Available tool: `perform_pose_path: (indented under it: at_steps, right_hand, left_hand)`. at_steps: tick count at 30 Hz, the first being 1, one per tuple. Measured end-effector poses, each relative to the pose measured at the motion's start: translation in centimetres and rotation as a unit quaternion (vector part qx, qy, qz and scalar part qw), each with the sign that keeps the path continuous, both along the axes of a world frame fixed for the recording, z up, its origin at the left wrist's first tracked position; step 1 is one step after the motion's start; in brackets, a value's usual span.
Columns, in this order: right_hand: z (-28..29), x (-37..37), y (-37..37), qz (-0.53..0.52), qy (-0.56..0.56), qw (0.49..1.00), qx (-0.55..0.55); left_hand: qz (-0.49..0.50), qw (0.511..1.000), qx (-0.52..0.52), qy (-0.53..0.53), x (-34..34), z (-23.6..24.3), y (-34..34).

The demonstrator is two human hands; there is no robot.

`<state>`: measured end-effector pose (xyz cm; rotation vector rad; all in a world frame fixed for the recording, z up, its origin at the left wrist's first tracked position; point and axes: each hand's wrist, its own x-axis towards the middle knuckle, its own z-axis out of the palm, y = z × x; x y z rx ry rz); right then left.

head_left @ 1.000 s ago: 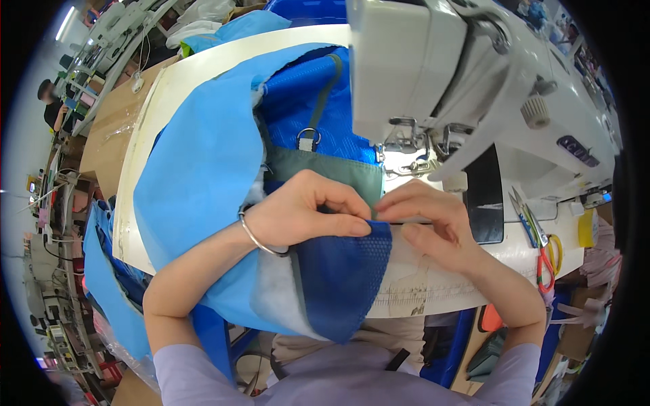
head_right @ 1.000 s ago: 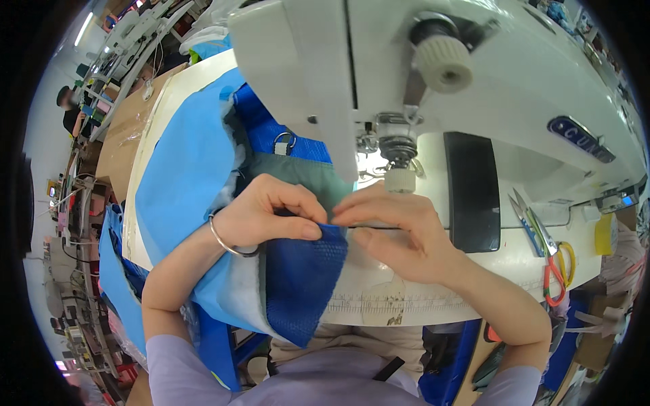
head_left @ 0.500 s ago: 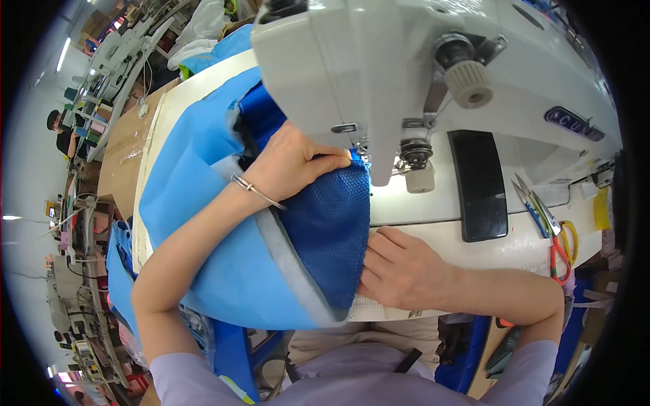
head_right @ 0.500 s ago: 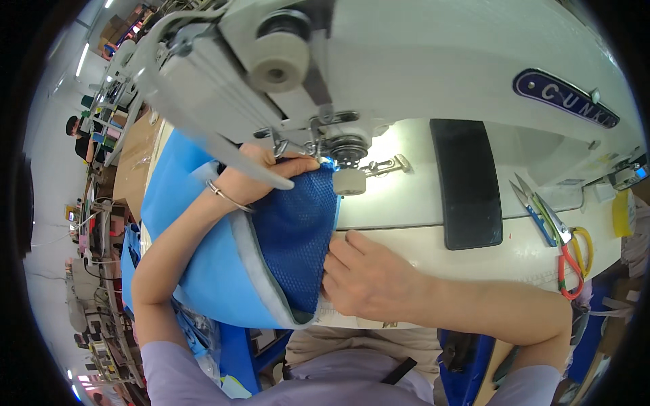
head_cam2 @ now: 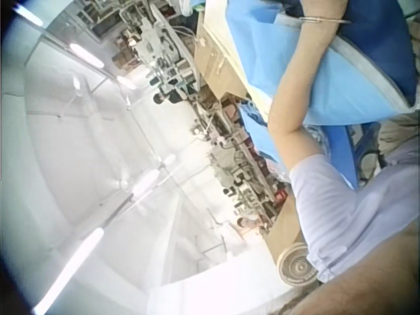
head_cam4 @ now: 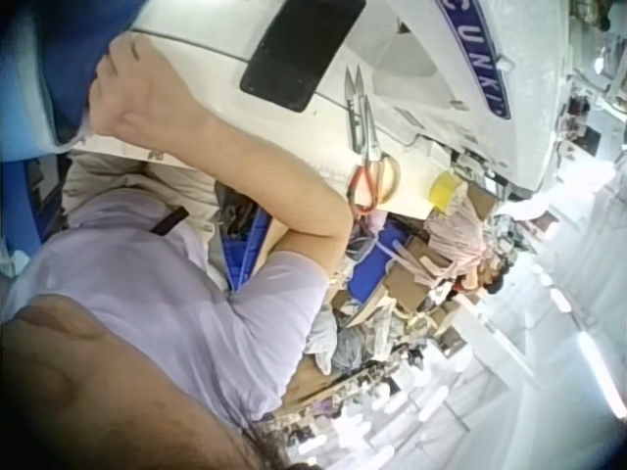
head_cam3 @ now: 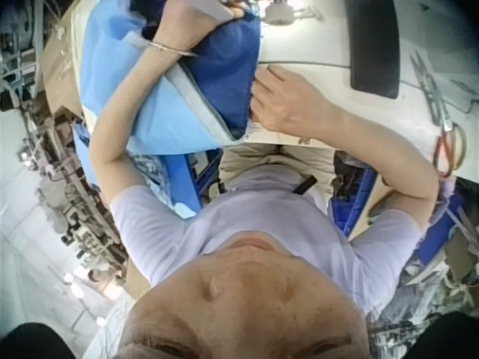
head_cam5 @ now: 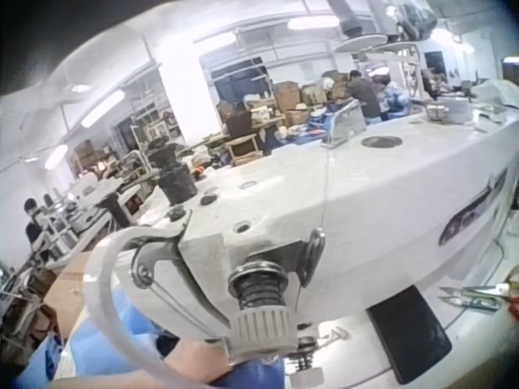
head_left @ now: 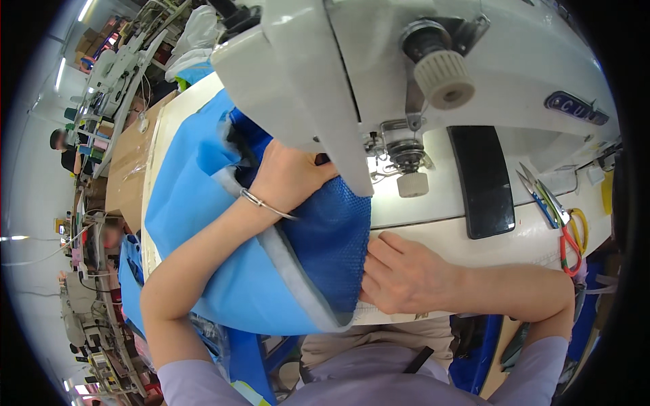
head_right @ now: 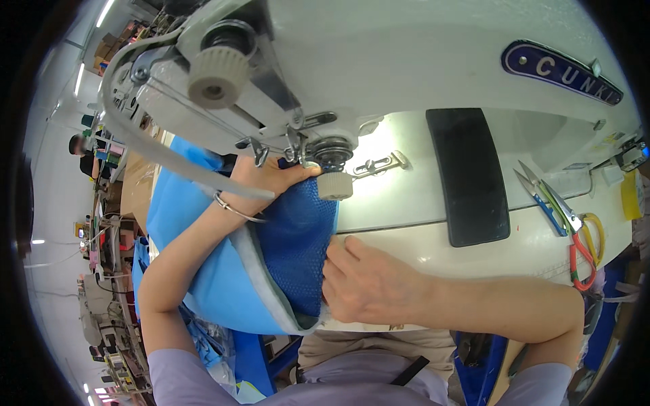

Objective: The person sews a blue fabric bag using an industrial sewing machine. They align the edges of the bag, guide the material through the machine, and sew seams. The person repeatedly adjusts the fabric and flips the bag to sew different sections.

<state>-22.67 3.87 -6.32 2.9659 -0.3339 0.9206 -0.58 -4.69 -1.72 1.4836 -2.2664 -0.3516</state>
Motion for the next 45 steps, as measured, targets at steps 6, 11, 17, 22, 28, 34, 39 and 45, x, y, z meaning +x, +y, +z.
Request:
perform_pose_path:
  at_steps: [6, 11, 17, 22, 28, 34, 39, 45]
  right_hand:
    - [1.2, -0.2, -0.1, 0.024, 0.002, 0.998, 0.053]
    - [0.8, 0.0, -0.8, 0.024, -0.024, 0.998, 0.057]
    - [0.5, 0.4, -1.7, 0.008, -0.016, 0.999, -0.036]
    - [1.4, 0.0, -1.2, 0.084, -0.026, 0.996, 0.006]
    - [0.3, -0.3, -1.3, 0.088, -0.078, 0.989, 0.091]
    - [0.5, -0.4, -1.2, 0.081, -0.058, 0.992, 0.078]
    - [-0.1, 0.0, -0.9, 0.077, -0.088, 0.989, 0.09]
    - [0.5, -0.3, 0.1, 0.055, -0.049, 0.997, 0.03]
  left_hand:
    - [-0.027, 0.968, -0.214, -0.128, -0.4, -1.1, 1.5]
    - [-0.091, 0.941, -0.284, -0.159, -0.7, -1.5, 2.3]
    - [-0.073, 0.977, -0.196, -0.036, 0.1, -2.0, 2.3]
    - [-0.073, 0.987, -0.146, -0.009, 0.4, -1.4, 3.7]
    - [-0.065, 0.997, -0.026, 0.043, 0.1, -0.6, 3.6]
    - [-0.069, 0.996, 0.017, 0.054, 0.1, 0.0, 3.2]
    - [-0.07, 0.997, 0.009, 0.044, -0.1, 0.1, 2.9]
    - [-0.078, 0.995, -0.004, 0.057, -0.2, -0.7, 2.9]
